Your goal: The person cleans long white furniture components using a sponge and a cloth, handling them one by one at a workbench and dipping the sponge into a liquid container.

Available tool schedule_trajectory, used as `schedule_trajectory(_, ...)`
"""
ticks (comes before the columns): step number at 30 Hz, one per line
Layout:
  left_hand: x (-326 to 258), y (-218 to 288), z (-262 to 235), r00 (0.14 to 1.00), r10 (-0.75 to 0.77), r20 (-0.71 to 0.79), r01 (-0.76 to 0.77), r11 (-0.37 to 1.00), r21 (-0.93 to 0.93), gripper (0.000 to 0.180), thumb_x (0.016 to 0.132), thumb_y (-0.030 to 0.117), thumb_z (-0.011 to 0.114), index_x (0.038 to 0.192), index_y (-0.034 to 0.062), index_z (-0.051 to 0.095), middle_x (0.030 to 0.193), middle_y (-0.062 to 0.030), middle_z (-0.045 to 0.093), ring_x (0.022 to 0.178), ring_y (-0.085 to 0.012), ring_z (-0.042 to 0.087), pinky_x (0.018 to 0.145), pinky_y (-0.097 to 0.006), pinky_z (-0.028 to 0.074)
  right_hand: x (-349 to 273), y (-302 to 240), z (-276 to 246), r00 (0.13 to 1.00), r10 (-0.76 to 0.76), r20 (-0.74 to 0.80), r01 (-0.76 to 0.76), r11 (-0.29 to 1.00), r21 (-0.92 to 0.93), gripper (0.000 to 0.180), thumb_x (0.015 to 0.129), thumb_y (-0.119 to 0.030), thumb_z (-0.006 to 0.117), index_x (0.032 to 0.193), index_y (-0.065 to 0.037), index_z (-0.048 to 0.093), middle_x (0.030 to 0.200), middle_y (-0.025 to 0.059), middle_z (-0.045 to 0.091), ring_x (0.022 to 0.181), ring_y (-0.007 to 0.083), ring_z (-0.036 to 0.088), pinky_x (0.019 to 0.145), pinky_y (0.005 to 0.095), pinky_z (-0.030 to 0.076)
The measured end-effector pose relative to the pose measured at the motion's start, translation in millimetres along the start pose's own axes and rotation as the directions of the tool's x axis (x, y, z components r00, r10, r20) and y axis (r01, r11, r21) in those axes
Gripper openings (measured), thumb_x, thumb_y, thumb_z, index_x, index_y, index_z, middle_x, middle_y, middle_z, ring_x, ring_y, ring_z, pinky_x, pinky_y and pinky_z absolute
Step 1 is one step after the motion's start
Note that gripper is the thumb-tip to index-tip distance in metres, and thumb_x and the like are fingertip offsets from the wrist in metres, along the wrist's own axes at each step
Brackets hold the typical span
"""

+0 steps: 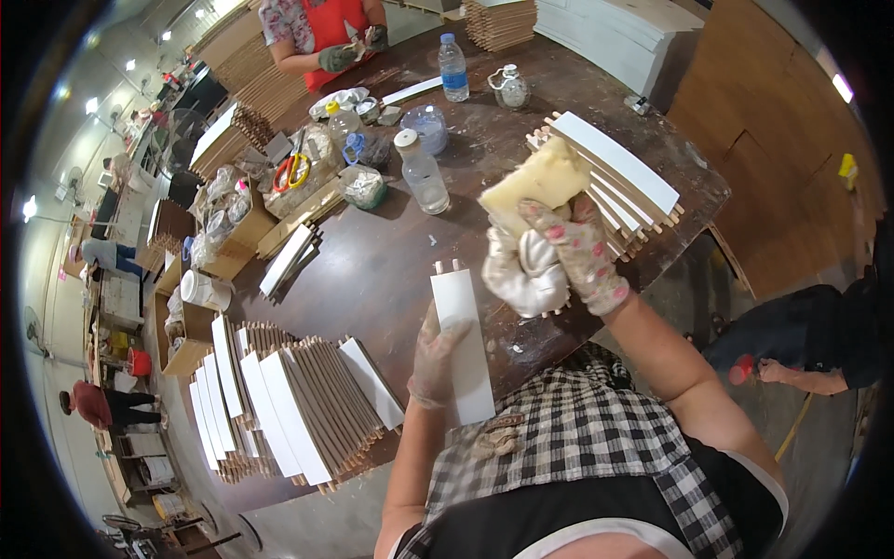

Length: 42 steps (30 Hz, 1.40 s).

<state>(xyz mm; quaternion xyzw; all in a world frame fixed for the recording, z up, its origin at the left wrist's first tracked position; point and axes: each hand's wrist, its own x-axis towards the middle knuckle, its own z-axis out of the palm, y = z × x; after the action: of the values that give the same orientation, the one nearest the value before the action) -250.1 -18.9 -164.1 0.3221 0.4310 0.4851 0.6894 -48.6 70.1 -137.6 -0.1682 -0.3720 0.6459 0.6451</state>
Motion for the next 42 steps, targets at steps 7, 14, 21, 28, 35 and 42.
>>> schedule_trajectory(7, 19.7, -34.9, -5.3, 0.974, 0.222, 0.045, -0.222, 0.898, 0.380, 0.058, 0.080, 0.007, 0.062, 0.133, 0.0022, 0.038, 0.115, -0.0086, 0.054, 0.108, -0.0185, 0.050, 0.090, -0.030, 0.043, -20.4, 41.4, 19.6, 0.665, -0.125, 0.736, 0.724, -0.134, -0.677, 0.065, 0.064, -0.022, 0.078, 0.122, -0.010, 0.048, 0.115, 0.0135, 0.049, 0.096, 0.0314, 0.060, 0.074, 0.0394, 0.054)
schedule_trajectory(14, 4.0, -11.1, -4.3, 0.978, 0.209, 0.019, -0.209, 0.962, 0.176, 0.059, 0.077, 0.004, 0.061, 0.131, 0.0020, 0.037, 0.103, -0.0098, 0.056, 0.082, -0.0173, 0.057, 0.064, -0.026, 0.049, 39.1, 9.4, 33.3, 0.623, -0.457, 0.635, 0.729, 0.042, -0.684, 0.064, 0.065, -0.020, 0.075, 0.121, -0.010, 0.046, 0.111, 0.0138, 0.051, 0.096, 0.0301, 0.057, 0.075, 0.0374, 0.053)
schedule_trajectory(21, 11.2, -14.0, -12.1, 0.982, 0.136, 0.128, -0.164, 0.957, 0.240, 0.044, 0.079, 0.015, 0.060, 0.118, -0.0016, 0.045, 0.092, -0.0158, 0.058, 0.061, -0.0226, 0.060, 0.049, -0.032, 0.049, 36.7, 30.1, 20.4, 0.574, -0.487, 0.658, 0.661, -0.199, -0.724, 0.025, 0.078, -0.024, 0.068, 0.100, -0.012, 0.065, 0.102, 0.0074, 0.059, 0.097, 0.0171, 0.060, 0.072, 0.0296, 0.057)
schedule_trajectory(28, -4.8, -10.0, -24.5, 0.997, 0.027, -0.078, -0.052, 0.943, -0.327, 0.045, 0.095, 0.040, 0.041, 0.114, 0.0000, 0.051, 0.093, -0.0146, 0.060, 0.066, -0.0218, 0.062, 0.054, -0.032, 0.053, -3.1, 14.5, 23.1, 0.993, -0.114, 0.023, 0.100, 0.739, -0.666, 0.042, 0.077, -0.021, 0.072, 0.111, -0.003, 0.054, 0.100, 0.0072, 0.062, 0.088, 0.0140, 0.064, 0.066, 0.0273, 0.058)
schedule_trajectory(35, 8.8, -38.5, -43.7, 0.893, 0.216, -0.394, -0.251, 0.967, -0.037, 0.048, 0.094, 0.030, 0.046, 0.129, -0.0031, 0.041, 0.108, -0.0180, 0.062, 0.113, -0.0238, 0.053, 0.096, -0.032, 0.042, -43.8, 55.5, -5.1, 0.830, -0.073, 0.553, 0.420, 0.734, -0.534, 0.056, 0.075, -0.036, 0.073, 0.118, -0.006, 0.053, 0.107, 0.0109, 0.063, 0.093, 0.0203, 0.064, 0.080, 0.0319, 0.056)
schedule_trajectory(42, -1.5, -11.6, -14.1, 0.900, 0.352, -0.257, -0.222, 0.877, 0.426, 0.033, 0.094, 0.015, 0.041, 0.117, -0.0052, 0.054, 0.129, -0.0233, 0.048, 0.118, -0.0337, 0.048, 0.101, -0.035, 0.038, 3.4, 50.7, -6.7, 0.760, -0.151, 0.632, 0.636, 0.375, -0.675, 0.047, 0.078, -0.027, 0.070, 0.118, -0.009, 0.053, 0.101, 0.0077, 0.059, 0.081, 0.0188, 0.063, 0.070, 0.0288, 0.058)
